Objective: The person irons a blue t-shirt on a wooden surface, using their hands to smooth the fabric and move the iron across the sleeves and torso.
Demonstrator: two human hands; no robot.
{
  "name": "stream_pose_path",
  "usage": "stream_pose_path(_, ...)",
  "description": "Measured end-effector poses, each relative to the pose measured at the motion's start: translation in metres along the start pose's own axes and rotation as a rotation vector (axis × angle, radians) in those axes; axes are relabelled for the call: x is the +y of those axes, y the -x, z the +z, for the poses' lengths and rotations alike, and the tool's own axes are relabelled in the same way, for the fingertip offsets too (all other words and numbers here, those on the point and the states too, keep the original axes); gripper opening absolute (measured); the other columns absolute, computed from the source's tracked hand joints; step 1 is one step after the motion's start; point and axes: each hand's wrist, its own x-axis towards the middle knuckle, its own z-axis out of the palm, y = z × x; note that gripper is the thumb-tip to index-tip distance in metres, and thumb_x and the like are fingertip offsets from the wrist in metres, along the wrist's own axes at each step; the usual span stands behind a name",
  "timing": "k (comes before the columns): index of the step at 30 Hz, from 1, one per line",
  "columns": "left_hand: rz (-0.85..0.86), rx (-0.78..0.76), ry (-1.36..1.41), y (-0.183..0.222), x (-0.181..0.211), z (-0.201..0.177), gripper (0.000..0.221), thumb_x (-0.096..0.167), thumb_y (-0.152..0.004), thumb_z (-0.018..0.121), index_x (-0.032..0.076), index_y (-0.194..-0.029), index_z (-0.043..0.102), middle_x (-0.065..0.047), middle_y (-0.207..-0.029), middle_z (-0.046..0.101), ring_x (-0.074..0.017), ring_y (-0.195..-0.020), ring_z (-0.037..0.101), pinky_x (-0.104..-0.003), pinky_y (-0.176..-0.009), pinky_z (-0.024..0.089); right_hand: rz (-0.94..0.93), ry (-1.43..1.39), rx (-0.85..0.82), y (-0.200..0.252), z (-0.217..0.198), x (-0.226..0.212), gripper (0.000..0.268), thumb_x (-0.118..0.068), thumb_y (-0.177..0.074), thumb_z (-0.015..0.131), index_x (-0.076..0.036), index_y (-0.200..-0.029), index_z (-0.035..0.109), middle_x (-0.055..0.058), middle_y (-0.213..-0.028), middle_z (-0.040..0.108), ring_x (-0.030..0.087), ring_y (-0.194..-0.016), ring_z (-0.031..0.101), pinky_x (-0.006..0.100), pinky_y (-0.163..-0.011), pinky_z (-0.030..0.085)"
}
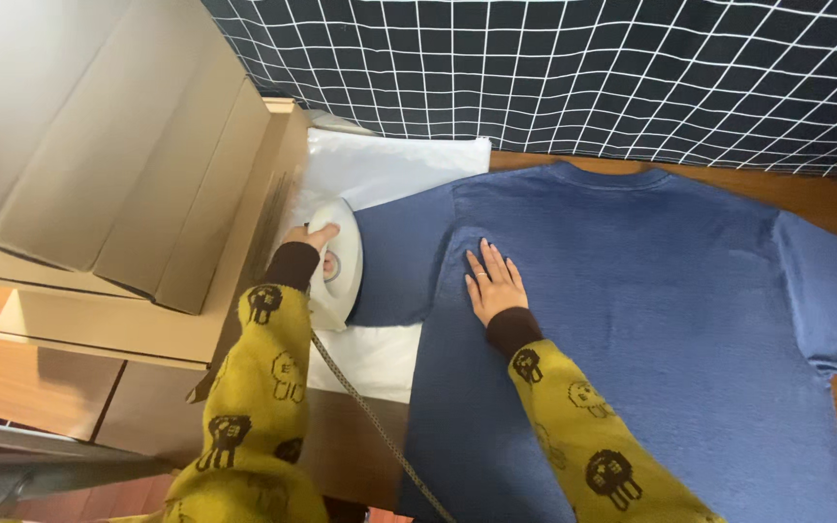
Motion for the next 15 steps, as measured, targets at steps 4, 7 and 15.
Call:
stream_pose_path(4, 0.052, 0.068, -0.044, -0.028, -0.026, 0.000, 0.053, 0.032, -0.070, 0.065, -0.008, -0.102, 0.053, -0.022, -0.064, 0.058, -0.0261, -0.049, 0.061, -0.040, -0.046, 0.054, -0.014, 0.022, 0.033, 0.000, 0.004, 0.000, 0.045, -0.039, -0.093, 0.022, -0.026, -0.136, 0.025, 0.002, -0.145, 0.016, 0.016, -0.133, 0.016, 0.037, -0.108, 0.012)
stream_pose_path(7, 0.104, 0.112, -0.163, -0.019, -0.024, 0.012, 0.046, 0.033, -0.074, 0.062, -0.006, -0.097, 0.055, -0.018, -0.060, 0.058, -0.0247, -0.045, 0.060, -0.040, -0.039, 0.051, -0.006, -0.005, 0.063, -0.004, 0.010, 0.004, 0.045, -0.040, -0.093, 0.023, -0.027, -0.136, 0.026, 0.001, -0.145, 0.015, 0.016, -0.133, 0.016, 0.037, -0.108, 0.012)
stream_pose_path(15, 0.328, 0.068, -0.084, 0.103, 0.011, 0.054, 0.038, 0.043, -0.074, 0.063, 0.006, -0.074, 0.054, -0.010, -0.048, 0.058, -0.0198, -0.039, 0.058, -0.029, -0.038, 0.052, 0.015, -0.789, 0.435, 0.022, -0.056, -0.005, 0.024, -0.020, -0.087, 0.051, -0.017, -0.108, 0.060, 0.005, -0.114, 0.058, 0.022, -0.108, 0.053, 0.035, -0.091, 0.042)
